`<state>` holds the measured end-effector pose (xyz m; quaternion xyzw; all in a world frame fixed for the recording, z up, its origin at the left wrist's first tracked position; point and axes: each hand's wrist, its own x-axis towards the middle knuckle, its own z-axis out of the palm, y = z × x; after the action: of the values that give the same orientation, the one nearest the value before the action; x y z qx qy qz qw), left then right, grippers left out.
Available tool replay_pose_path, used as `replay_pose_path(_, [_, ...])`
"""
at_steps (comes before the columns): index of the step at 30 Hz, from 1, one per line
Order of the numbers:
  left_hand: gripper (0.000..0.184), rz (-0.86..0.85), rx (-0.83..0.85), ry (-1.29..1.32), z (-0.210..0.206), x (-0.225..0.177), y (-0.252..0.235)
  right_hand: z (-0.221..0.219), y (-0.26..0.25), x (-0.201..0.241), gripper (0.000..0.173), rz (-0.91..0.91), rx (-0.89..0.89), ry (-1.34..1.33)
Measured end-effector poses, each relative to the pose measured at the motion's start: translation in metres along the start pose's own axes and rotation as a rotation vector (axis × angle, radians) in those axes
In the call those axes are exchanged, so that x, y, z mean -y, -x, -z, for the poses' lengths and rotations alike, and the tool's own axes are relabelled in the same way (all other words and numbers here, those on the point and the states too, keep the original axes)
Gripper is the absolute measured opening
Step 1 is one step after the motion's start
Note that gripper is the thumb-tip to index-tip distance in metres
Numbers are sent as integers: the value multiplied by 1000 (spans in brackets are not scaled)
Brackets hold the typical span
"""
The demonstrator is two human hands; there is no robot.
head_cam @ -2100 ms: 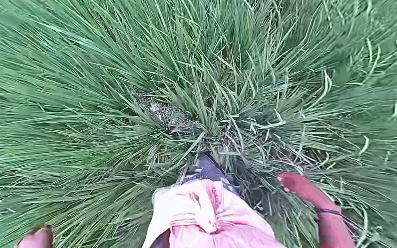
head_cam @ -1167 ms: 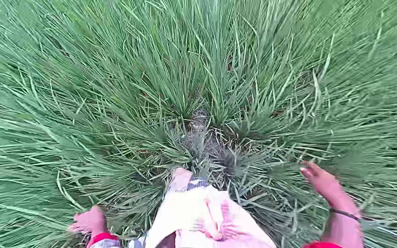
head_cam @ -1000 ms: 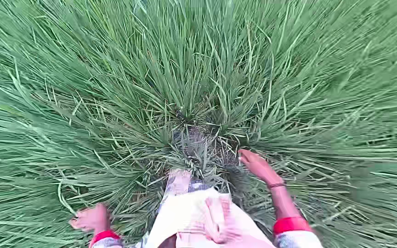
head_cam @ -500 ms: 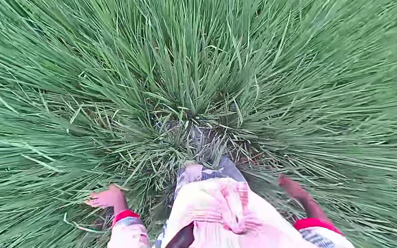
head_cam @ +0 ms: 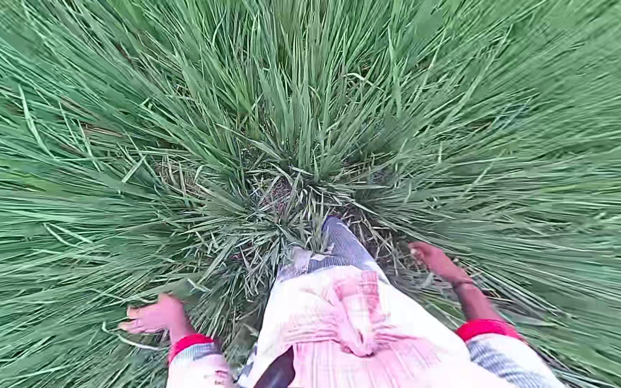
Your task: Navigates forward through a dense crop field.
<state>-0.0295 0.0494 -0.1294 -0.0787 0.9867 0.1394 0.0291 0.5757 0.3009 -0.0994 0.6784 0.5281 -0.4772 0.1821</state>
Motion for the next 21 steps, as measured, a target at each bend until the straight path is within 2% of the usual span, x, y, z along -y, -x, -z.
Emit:
replay_pose_path(3, [70,61,-17,-7,6,10,8,17,-10,37,34,65,-14,11])
replay_pose_path(6, [70,93,-34,-7,9,4,13,24,-30,54,35,44,43,5])
replay_pose_path(10, [69,164,-70,-22,10,-15,19,30,-60,41,34,-22,150,80])
replay_pose_path(14, [69,213,-38,-41,6,-51,24,50,-84,40,35,-39,218,150])
replay_pose_path(17, [68,239,-24,-44,-3,-67,31,79,-88,74,36,-76,389,296])
replay_pose_path(21, [70,281,-51,1,-8,-77,55,110,-103,148,35,-101,570,523])
